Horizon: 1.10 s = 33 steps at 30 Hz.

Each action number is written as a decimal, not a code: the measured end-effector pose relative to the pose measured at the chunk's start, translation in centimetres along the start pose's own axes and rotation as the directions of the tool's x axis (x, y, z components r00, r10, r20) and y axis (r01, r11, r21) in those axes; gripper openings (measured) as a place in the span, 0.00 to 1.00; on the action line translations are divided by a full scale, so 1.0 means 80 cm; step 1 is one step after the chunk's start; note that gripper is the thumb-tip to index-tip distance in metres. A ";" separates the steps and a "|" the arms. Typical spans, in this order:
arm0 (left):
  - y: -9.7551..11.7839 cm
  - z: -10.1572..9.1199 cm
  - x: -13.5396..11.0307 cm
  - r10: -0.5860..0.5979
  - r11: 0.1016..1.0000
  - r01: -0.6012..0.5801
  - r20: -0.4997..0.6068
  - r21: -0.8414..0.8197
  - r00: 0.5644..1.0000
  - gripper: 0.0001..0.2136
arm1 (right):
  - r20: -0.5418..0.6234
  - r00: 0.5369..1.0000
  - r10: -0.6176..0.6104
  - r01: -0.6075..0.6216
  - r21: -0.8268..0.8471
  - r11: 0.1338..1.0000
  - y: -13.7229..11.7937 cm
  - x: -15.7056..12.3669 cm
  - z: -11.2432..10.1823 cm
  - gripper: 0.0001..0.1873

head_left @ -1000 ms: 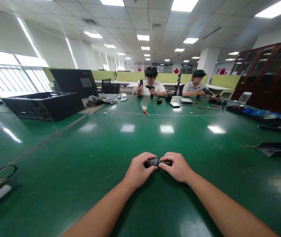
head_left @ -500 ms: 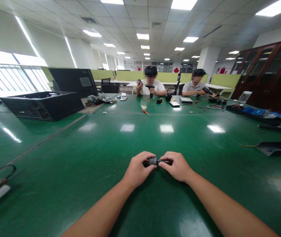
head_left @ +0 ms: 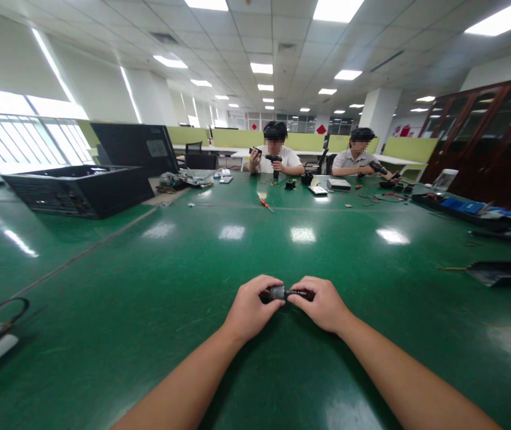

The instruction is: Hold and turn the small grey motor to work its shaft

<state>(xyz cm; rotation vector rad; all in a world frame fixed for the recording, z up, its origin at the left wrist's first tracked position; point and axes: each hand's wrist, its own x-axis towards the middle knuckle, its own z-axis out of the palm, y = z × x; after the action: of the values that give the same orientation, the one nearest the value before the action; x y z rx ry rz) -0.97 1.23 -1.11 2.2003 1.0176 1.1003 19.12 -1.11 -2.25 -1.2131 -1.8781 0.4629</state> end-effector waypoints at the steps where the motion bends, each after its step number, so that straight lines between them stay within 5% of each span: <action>1: 0.000 0.000 0.000 -0.002 1.000 0.002 -0.002 0.001 1.000 0.14 | -0.001 1.000 0.001 -0.001 -0.004 1.000 0.000 0.000 0.000 0.06; 25: -0.003 -0.001 0.003 -0.104 0.984 0.103 -0.001 -0.144 0.995 0.15 | -0.052 0.999 -0.002 0.000 -0.035 0.999 -0.004 -0.001 -0.001 0.05; 33: -0.004 -0.003 0.005 -0.142 0.967 0.143 0.022 -0.209 0.990 0.15 | -0.035 0.995 0.088 -0.086 0.074 0.994 0.000 0.001 0.001 0.05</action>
<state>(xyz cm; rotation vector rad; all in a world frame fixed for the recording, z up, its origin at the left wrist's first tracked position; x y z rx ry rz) -1.12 1.74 -1.01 1.9322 0.9914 1.0816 19.06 -1.05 -2.24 -1.2504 -1.7666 0.5469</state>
